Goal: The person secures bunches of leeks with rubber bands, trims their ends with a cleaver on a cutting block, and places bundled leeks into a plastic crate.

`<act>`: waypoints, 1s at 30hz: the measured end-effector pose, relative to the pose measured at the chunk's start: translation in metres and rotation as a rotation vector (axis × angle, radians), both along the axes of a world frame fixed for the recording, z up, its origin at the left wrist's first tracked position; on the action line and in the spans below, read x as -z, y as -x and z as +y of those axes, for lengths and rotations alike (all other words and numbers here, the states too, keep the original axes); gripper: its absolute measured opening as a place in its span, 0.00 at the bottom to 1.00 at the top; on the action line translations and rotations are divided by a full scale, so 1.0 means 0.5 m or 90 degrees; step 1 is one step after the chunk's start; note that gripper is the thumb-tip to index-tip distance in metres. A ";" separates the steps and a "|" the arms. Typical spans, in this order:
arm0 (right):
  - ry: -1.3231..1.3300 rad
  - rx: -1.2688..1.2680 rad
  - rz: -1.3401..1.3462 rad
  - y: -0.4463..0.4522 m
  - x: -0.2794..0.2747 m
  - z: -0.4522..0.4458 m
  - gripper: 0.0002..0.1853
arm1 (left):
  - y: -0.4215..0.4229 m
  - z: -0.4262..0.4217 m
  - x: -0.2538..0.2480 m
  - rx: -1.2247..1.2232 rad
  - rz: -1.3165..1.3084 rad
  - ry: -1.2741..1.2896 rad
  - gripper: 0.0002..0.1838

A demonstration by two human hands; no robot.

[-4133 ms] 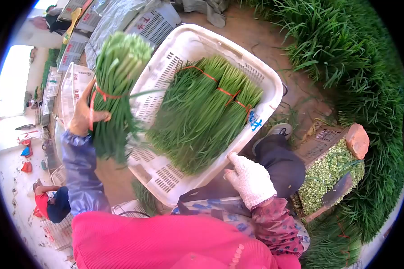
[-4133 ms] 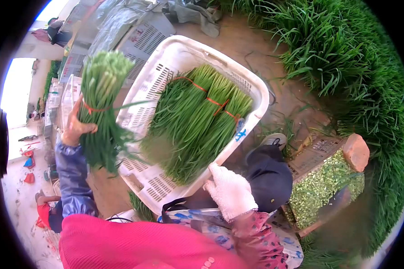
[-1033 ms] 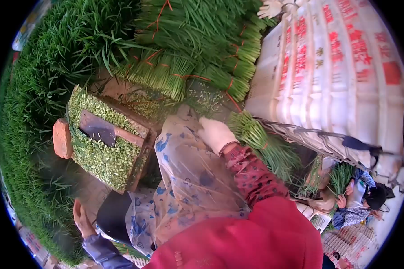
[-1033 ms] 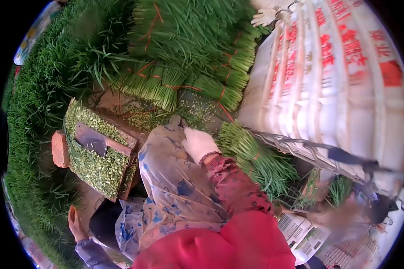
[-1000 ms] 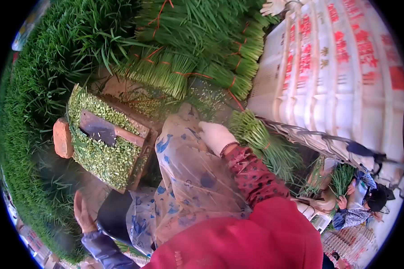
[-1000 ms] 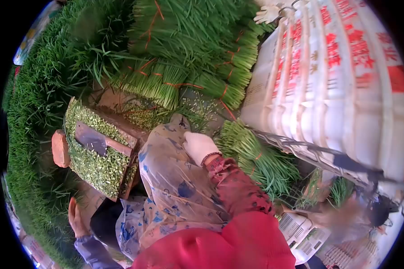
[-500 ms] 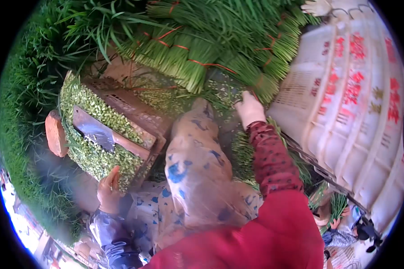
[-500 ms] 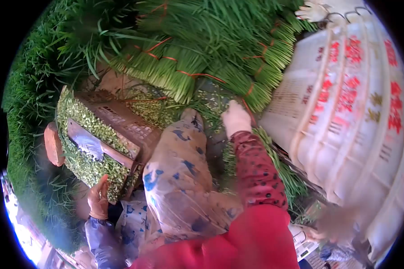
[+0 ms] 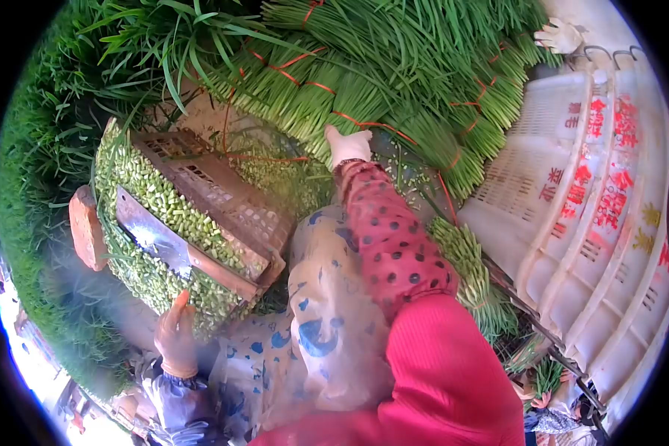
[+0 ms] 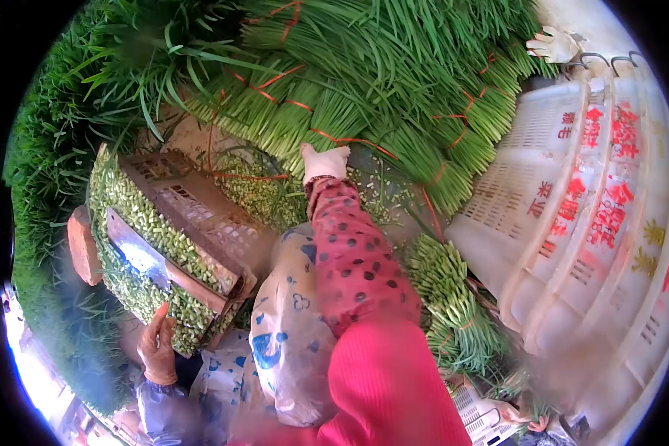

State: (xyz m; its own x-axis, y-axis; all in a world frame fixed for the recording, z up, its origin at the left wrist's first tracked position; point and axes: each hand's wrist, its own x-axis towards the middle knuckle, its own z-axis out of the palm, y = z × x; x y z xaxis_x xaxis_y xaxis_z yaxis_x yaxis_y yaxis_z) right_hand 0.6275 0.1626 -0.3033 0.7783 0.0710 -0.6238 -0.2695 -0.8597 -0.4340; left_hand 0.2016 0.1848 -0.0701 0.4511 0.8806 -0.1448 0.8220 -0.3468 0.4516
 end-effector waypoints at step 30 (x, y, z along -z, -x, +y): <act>-0.472 0.050 0.508 -0.149 -0.391 -0.227 0.26 | -0.011 -0.015 -0.080 0.074 -0.017 -0.023 0.16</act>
